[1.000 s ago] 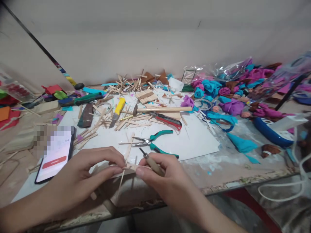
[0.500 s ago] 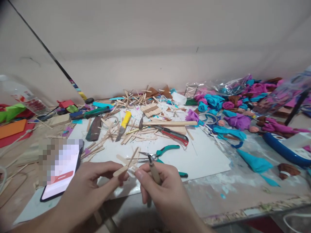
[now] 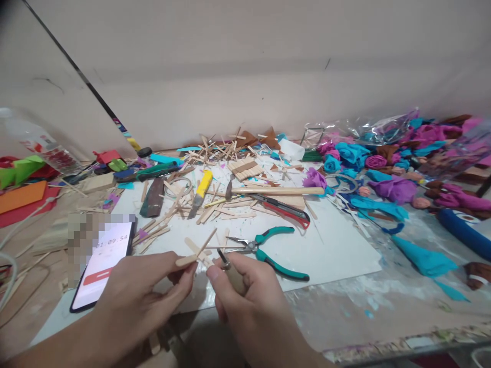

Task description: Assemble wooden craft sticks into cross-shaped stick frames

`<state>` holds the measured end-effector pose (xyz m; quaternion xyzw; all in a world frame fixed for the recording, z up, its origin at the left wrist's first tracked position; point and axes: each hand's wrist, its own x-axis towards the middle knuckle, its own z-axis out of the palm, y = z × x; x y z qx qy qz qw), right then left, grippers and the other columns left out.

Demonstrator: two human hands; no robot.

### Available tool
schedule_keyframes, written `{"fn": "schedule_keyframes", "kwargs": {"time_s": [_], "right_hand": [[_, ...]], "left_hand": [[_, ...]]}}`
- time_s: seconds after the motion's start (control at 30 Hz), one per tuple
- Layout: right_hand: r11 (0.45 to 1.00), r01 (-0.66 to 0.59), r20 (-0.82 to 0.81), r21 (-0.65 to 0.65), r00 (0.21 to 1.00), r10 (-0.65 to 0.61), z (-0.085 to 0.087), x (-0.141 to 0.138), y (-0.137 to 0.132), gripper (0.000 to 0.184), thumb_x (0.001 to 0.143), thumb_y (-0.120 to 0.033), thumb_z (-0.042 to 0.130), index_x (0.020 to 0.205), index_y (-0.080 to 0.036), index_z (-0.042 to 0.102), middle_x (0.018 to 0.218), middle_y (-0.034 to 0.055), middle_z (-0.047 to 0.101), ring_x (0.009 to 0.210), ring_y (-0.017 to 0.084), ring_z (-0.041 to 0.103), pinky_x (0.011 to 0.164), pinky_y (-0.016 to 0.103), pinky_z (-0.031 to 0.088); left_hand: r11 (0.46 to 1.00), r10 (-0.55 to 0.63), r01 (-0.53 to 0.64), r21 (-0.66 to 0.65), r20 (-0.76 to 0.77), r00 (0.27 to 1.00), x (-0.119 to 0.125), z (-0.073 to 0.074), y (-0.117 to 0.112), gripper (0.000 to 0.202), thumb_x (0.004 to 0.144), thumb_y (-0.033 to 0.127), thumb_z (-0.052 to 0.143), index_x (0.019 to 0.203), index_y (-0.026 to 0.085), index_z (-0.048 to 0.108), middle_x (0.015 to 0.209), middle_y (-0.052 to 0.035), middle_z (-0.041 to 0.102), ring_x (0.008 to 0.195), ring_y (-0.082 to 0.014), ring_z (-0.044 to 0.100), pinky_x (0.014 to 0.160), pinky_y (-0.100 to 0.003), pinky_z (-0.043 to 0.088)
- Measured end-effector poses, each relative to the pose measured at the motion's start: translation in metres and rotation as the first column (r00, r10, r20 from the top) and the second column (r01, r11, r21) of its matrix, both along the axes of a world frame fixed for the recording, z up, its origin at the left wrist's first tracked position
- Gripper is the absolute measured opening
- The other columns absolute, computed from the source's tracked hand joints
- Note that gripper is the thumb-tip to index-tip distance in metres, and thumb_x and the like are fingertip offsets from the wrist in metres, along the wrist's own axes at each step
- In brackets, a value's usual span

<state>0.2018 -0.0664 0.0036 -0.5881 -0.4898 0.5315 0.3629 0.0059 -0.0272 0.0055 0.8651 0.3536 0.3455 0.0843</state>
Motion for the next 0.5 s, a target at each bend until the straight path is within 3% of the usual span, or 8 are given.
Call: {"fn": "schedule_keyframes", "kwargs": {"time_s": [0.13,0.23,0.37,0.5], "right_hand": [[0.997,0.066,-0.025,-0.047,0.997,-0.067,0.006,-0.001,-0.004,0.039,0.094,-0.053,0.061,0.072,-0.020,0.061,0.052,-0.0046,0.050,0.050,0.012,0.040,0.051,0.026,0.032],[0.997,0.071,-0.006,-0.041,0.997,-0.071,0.006,0.008,-0.004,0.038,0.093,-0.053,0.059,0.074,-0.020,0.062,0.052,-0.0042,0.051,0.052,0.013,0.042,0.054,0.027,0.033],[0.995,-0.104,0.168,0.001,0.980,0.103,0.001,0.034,-0.003,0.049,0.097,-0.054,0.054,0.061,-0.022,0.048,0.058,-0.0029,0.047,0.058,0.014,0.042,0.056,0.028,0.031],[0.943,-0.314,0.361,-0.106,0.872,0.331,-0.001,0.061,-0.009,0.051,0.103,-0.056,0.046,0.066,-0.023,0.034,0.065,-0.0047,0.035,0.061,0.014,0.032,0.055,0.029,0.024]], "left_hand": [[0.996,0.073,-0.069,-0.060,0.066,0.995,-0.005,0.001,0.010,0.023,0.095,0.017,0.062,0.073,0.016,0.070,0.058,0.0029,0.068,0.048,-0.0094,0.059,0.052,-0.020,0.043],[0.971,0.162,-0.156,-0.179,0.021,0.987,-0.010,0.009,0.018,0.020,0.094,0.019,0.063,0.078,0.018,0.075,0.062,0.0037,0.072,0.051,-0.0102,0.063,0.055,-0.020,0.046],[0.951,0.137,-0.201,-0.235,-0.262,0.955,-0.017,0.020,0.028,0.025,0.096,0.024,0.059,0.080,0.021,0.077,0.067,0.0015,0.076,0.058,-0.0150,0.068,0.058,-0.023,0.046],[0.959,0.122,-0.221,-0.177,-0.448,0.886,-0.029,0.023,0.031,0.027,0.101,0.031,0.056,0.085,0.022,0.076,0.075,-0.0018,0.076,0.070,-0.0198,0.071,0.063,-0.025,0.047]]}}
